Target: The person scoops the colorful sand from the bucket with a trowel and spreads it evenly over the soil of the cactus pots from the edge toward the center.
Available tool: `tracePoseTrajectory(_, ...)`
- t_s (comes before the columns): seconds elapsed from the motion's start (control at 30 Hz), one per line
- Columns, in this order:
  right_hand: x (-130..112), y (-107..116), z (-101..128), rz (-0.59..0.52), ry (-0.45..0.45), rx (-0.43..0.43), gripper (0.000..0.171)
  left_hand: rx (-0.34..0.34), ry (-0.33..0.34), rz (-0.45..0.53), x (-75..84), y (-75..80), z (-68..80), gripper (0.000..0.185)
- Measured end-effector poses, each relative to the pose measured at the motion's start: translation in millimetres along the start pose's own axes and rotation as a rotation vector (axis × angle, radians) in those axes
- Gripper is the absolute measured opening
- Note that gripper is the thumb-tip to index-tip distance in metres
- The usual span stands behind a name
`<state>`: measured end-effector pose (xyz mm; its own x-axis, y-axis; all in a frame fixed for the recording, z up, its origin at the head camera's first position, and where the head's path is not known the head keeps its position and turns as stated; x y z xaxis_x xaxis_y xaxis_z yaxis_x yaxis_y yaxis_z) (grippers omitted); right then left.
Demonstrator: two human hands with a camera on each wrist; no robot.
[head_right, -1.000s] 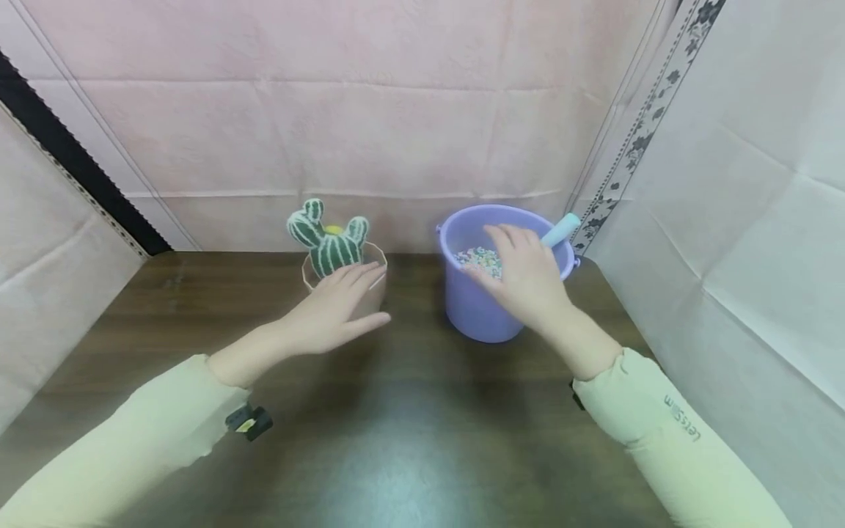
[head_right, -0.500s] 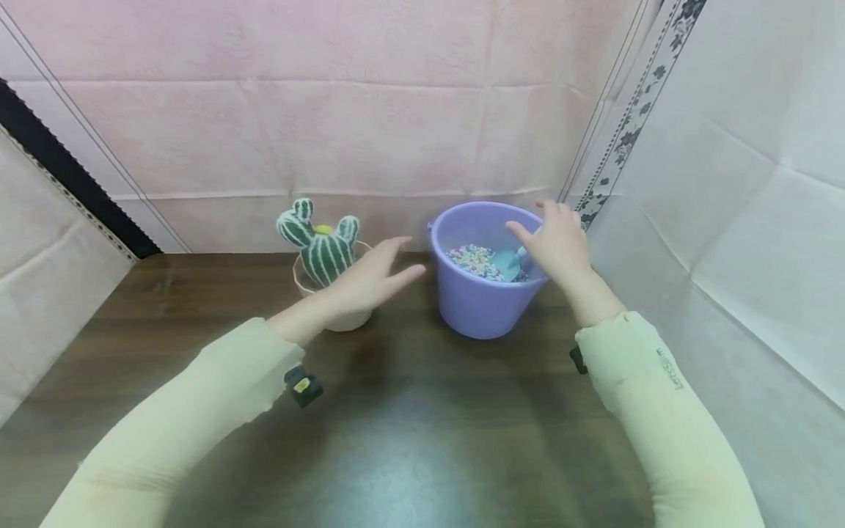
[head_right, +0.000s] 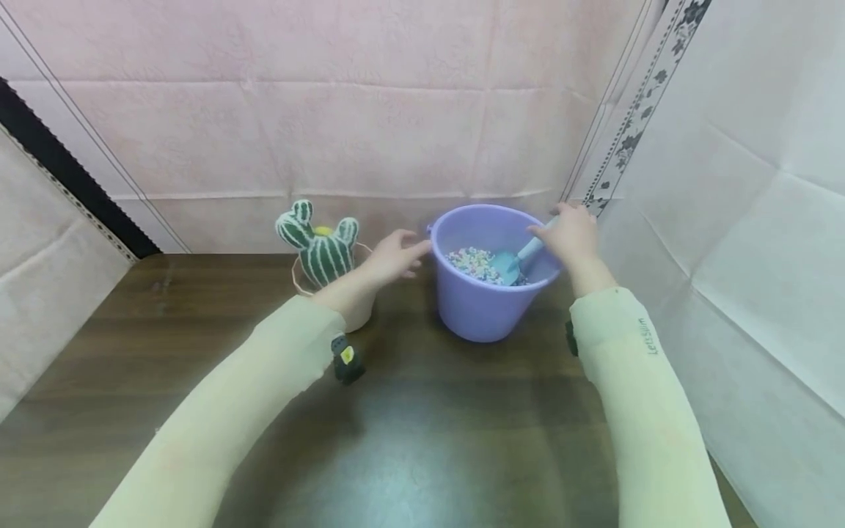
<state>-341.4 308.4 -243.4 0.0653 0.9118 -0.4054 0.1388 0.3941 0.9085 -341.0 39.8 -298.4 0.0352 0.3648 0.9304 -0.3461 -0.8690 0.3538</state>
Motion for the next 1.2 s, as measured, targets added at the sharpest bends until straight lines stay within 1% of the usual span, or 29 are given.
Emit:
tracePoseTrajectory(0.13, 15, -5, -7, -0.254, -0.142, -0.016, 0.072, 0.011, 0.041, 0.225, -3.7, -7.8, -12.4, 0.059)
tracePoseTrajectory(0.17, 18, -7, -7, -0.306, -0.177, -0.010, 0.073, 0.012, 0.055, 0.267, -5.0, -10.2, -14.5, 0.059)
tracePoseTrajectory(0.23, 22, -11, -8, -0.379, -0.224, 0.012, 0.068, 0.013, 0.080, 0.336, -7.7, -15.1, -17.6, 0.059)
tracePoseTrajectory(0.33, 23, -17, -8, -0.460, -0.256, 0.063, 0.058, 0.027, 0.102, 0.385, -10.3, -20.4, -19.0, 0.057)
tracePoseTrajectory(0.43, 20, -21, -9, -0.537, -0.265, 0.101, 0.054, 0.046, 0.104, 0.421, -10.6, -22.9, -19.9, 0.054)
tracePoseTrajectory(0.5, 16, -22, -10, -0.607, -0.271, 0.086, 0.054, 0.051, 0.105, 0.446, -9.7, -24.0, -21.2, 0.053)
tracePoseTrajectory(0.6, 11, -27, -11, -0.685, -0.294, 0.014, 0.055, 0.041, 0.118, 0.499, -8.6, -25.4, -24.6, 0.053)
tracePoseTrajectory(0.67, 9, -30, -12, -0.716, -0.300, -0.042, 0.054, 0.034, 0.136, 0.535, -8.3, -26.0, -26.6, 0.053)
tracePoseTrajectory(0.73, 7, -31, -14, -0.716, -0.303, -0.057, 0.042, 0.031, 0.150, 0.571, -8.8, -26.3, -27.9, 0.053)
tracePoseTrajectory(0.77, 7, -32, -15, -0.728, -0.301, -0.047, 0.036, 0.030, 0.156, 0.592, -9.4, -26.5, -28.3, 0.053)
tracePoseTrajectory(0.87, 9, -33, -16, -0.718, -0.302, -0.015, 0.020, 0.024, 0.162, 0.631, -11.6, -27.7, -27.7, 0.054)
tracePoseTrajectory(0.9, 10, -33, -17, -0.715, -0.303, -0.003, 0.016, 0.022, 0.160, 0.643, -12.5, -28.1, -27.7, 0.055)
tracePoseTrajectory(1.07, 12, -32, -17, -0.717, -0.307, 0.034, 0.013, 0.021, 0.144, 0.658, -13.5, -29.7, -28.5, 0.054)
tracePoseTrajectory(1.2, 12, -29, -14, -0.738, -0.311, 0.041, 0.014, 0.023, 0.143, 0.656, -13.1, -30.4, -30.1, 0.053)
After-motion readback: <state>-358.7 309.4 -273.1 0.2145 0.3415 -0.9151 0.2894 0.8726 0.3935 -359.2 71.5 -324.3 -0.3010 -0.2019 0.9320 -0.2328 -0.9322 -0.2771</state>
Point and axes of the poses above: each hand's wrist, its own z-axis away from the middle knuckle, its own y-axis out of the back of the hand, x = y × z, the point moved 5 cm from there along -z, towards the middle knuckle, and after that the axes turned 5 degrees about -x, right-handed, at the moved point
